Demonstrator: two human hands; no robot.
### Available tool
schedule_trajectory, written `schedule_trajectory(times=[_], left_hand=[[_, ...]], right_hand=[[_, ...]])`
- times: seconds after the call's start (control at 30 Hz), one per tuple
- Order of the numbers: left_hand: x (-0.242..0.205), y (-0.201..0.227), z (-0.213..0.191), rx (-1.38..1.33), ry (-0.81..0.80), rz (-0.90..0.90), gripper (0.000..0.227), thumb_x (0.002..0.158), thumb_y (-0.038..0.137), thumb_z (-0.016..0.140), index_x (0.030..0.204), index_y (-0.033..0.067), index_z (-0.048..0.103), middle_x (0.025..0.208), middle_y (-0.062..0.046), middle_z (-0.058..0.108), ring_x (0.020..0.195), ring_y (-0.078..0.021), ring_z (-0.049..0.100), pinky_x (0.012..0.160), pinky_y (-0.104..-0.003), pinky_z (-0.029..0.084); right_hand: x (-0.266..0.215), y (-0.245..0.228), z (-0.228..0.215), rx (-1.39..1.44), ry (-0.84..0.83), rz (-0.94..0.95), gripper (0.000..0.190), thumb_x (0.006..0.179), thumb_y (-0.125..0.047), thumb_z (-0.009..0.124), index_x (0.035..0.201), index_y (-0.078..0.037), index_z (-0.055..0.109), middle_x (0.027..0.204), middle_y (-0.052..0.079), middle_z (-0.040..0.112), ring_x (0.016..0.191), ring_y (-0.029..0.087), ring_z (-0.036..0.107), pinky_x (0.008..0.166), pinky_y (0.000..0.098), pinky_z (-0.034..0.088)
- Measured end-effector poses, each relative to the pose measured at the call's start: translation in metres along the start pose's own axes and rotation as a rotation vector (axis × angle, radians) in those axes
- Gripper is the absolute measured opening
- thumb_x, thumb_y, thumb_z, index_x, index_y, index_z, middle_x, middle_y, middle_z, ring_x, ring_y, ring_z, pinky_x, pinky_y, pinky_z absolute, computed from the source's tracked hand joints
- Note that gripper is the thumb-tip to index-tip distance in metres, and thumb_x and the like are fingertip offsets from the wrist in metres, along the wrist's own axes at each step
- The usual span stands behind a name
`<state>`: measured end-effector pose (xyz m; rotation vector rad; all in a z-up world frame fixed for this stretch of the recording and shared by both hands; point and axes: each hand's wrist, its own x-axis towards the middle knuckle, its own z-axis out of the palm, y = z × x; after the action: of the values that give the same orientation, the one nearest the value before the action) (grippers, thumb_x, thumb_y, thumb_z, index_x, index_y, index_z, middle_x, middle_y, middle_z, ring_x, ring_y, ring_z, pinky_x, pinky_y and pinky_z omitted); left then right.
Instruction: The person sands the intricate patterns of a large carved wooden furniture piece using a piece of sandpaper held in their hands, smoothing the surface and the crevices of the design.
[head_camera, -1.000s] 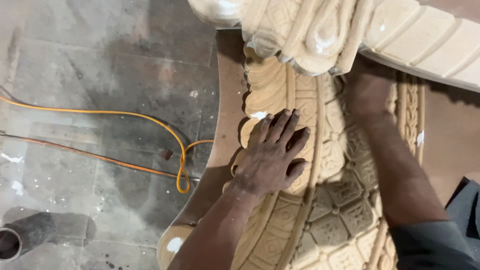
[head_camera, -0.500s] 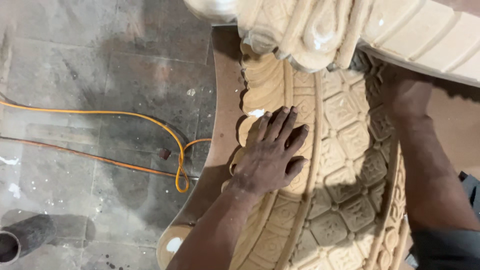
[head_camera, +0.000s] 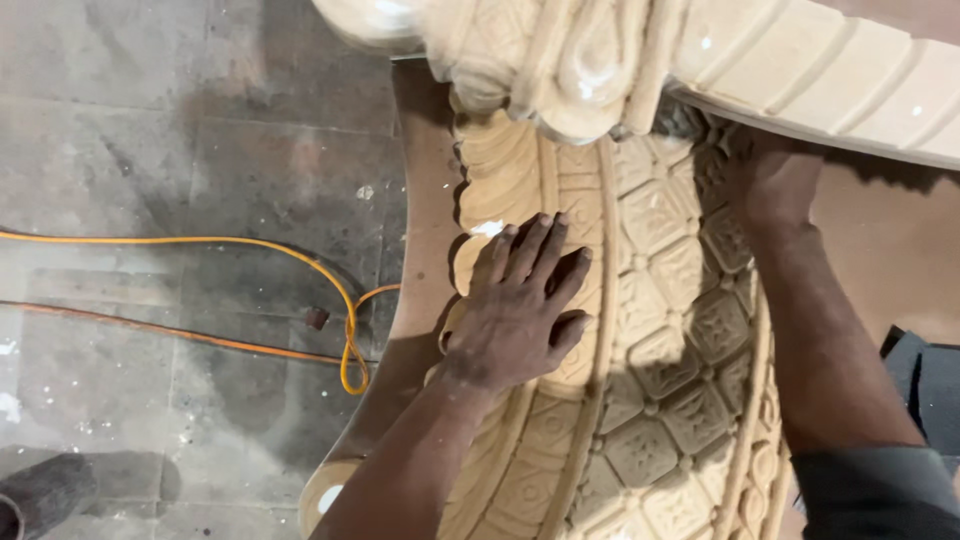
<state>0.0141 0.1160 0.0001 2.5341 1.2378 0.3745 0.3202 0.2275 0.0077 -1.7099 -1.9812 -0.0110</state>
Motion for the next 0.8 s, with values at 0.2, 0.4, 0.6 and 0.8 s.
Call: schedule_trajectory(times=[0.2, 0.4, 0.6, 0.8], left_hand=[[0.006, 0.002, 0.004, -0.031, 0.007, 0.006, 0.067, 0.096, 0.054, 0.048, 0.151, 0.0145, 0.046, 0.164, -0.020, 0.026, 0.152, -0.0364, 0.022, 0.122, -0.060, 0.015], [-0.002, 0.001, 0.002, -0.009, -0.038, -0.005, 0.069, 0.100, 0.053, 0.045, 0.157, 0.0144, 0.042, 0.169, -0.019, 0.024, 0.157, -0.0350, 0.020, 0.127, -0.058, 0.015], [0.006, -0.002, 0.004, -0.022, -0.040, 0.013, 0.068, 0.097, 0.052, 0.050, 0.152, 0.0127, 0.045, 0.165, -0.023, 0.027, 0.155, -0.0380, 0.022, 0.125, -0.058, 0.016], [0.003, -0.001, 0.005, -0.061, 0.024, 0.015, 0.069, 0.095, 0.052, 0.053, 0.151, 0.0132, 0.046, 0.163, -0.023, 0.030, 0.152, -0.0389, 0.024, 0.123, -0.060, 0.017]], right_hand=[[-0.001, -0.012, 0.048, -0.090, 0.033, -0.087, 0.027, 0.090, 0.001, 0.061, 0.114, -0.002, 0.072, 0.085, 0.019, 0.064, 0.078, 0.035, 0.060, 0.070, 0.0456, 0.047], [-0.013, 0.016, 0.030, 0.155, 0.134, 0.014, 0.065, 0.110, -0.044, 0.032, 0.112, 0.006, 0.073, 0.094, 0.022, 0.067, 0.082, 0.035, 0.059, 0.070, 0.0466, 0.045], [0.000, -0.001, 0.047, -0.234, 0.189, -0.353, 0.037, 0.108, -0.016, 0.044, 0.127, -0.004, 0.072, 0.106, 0.022, 0.069, 0.095, 0.040, 0.067, 0.084, 0.0495, 0.055], [0.002, 0.038, 0.028, 0.002, 0.112, -0.084, 0.025, 0.111, -0.015, 0.054, 0.119, 0.004, 0.068, 0.106, 0.024, 0.072, 0.093, 0.043, 0.067, 0.076, 0.0518, 0.053]])
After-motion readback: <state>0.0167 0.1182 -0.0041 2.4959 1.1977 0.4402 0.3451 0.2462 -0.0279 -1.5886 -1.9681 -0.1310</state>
